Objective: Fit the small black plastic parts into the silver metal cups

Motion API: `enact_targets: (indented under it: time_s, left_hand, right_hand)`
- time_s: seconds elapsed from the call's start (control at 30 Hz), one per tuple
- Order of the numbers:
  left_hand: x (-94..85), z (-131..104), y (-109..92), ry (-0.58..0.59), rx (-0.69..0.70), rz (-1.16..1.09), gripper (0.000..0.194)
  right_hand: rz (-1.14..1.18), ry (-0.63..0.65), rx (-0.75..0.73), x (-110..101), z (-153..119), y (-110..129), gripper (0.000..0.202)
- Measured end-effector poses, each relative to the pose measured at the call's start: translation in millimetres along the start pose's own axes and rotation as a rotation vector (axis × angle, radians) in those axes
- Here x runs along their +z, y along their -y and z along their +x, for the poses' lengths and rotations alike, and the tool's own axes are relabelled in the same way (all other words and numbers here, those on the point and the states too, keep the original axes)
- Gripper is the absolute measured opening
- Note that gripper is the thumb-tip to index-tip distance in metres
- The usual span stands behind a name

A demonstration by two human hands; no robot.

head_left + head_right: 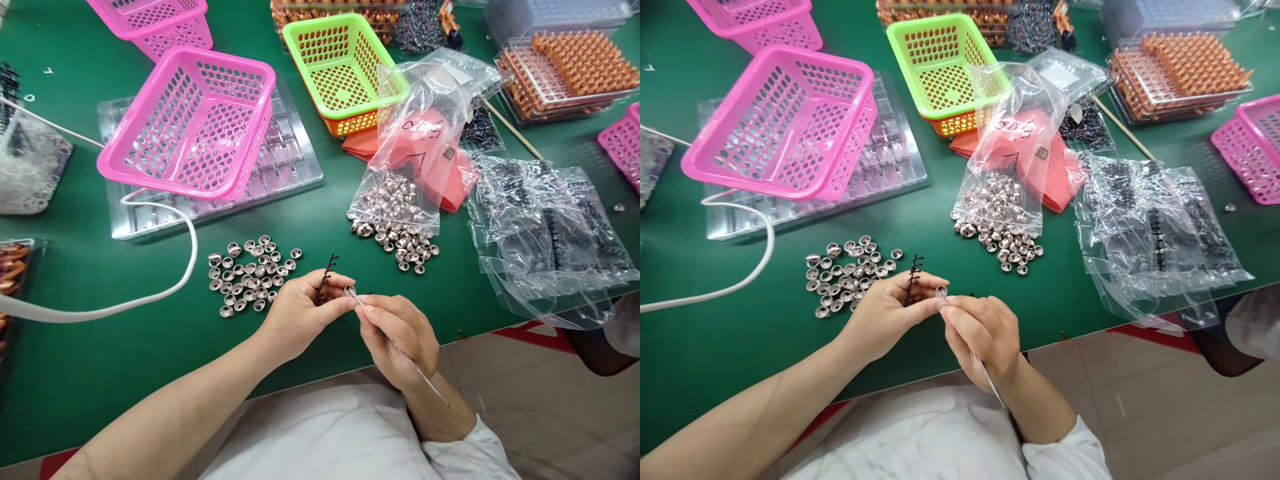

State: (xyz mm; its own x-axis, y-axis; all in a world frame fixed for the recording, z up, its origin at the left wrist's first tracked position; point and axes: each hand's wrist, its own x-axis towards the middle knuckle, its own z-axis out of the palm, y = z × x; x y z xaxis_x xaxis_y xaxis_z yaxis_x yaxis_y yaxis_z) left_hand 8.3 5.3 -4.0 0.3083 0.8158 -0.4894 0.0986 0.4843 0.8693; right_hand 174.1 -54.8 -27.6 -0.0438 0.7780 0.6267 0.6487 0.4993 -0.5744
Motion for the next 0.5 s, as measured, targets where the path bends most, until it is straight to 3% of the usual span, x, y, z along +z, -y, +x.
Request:
enact_targets:
  time_s: [0.5]
  left_hand:
    - [1.9,-2.7,2.2,-0.049,0.083,0.087,0.021]
  right_hand:
    - [0.011,0.036,-0.033,1.2,0.4,-0.6,0.030]
